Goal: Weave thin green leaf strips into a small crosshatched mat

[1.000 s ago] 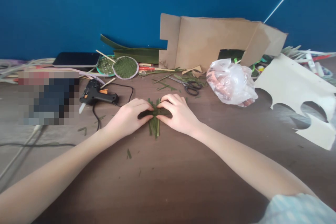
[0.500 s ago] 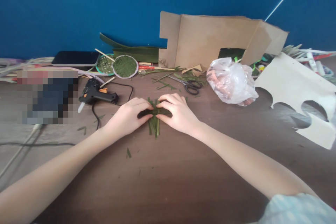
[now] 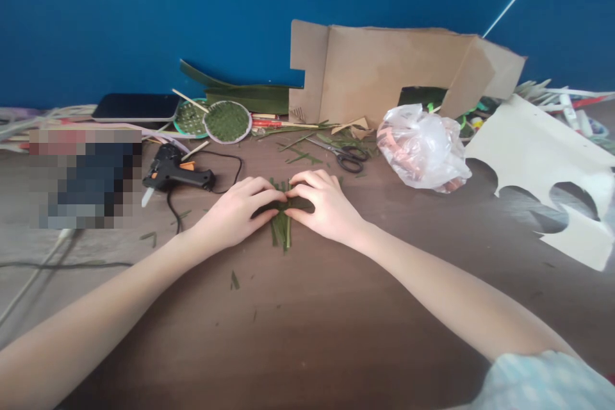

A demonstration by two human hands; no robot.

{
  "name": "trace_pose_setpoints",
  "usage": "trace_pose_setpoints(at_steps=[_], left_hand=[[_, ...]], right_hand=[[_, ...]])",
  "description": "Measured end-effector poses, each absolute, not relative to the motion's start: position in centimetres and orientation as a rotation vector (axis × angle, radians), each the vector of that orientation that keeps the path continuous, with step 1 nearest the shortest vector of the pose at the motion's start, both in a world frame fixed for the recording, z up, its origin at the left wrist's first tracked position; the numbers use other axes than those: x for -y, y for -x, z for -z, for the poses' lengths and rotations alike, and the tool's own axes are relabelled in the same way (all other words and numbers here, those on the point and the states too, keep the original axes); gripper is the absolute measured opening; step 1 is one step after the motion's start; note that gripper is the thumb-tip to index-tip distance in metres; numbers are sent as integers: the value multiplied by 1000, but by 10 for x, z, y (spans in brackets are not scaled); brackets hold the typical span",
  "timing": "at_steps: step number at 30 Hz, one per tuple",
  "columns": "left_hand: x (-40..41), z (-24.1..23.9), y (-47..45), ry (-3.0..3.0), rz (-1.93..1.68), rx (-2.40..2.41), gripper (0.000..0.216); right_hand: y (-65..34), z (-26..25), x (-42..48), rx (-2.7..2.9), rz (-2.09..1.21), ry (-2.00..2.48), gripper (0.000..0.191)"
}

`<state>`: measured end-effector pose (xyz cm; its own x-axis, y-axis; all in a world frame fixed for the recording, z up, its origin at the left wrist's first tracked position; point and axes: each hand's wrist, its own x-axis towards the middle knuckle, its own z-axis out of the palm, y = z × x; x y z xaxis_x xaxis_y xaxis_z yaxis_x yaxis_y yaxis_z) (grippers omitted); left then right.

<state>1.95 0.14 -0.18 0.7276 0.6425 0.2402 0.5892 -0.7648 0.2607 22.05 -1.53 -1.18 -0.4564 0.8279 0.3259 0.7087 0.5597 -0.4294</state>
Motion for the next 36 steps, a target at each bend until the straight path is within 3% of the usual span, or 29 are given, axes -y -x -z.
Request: trace_pose_setpoints(at_steps=[14, 36], left_hand=[[-5, 3, -18, -2790, -448, -931, 20], [-5, 5, -18, -2800, -466, -922, 22]], right_hand=[[-220, 12, 13, 2209, -415, 1261, 4], [-222, 12, 12, 2200, -461, 1255, 7]])
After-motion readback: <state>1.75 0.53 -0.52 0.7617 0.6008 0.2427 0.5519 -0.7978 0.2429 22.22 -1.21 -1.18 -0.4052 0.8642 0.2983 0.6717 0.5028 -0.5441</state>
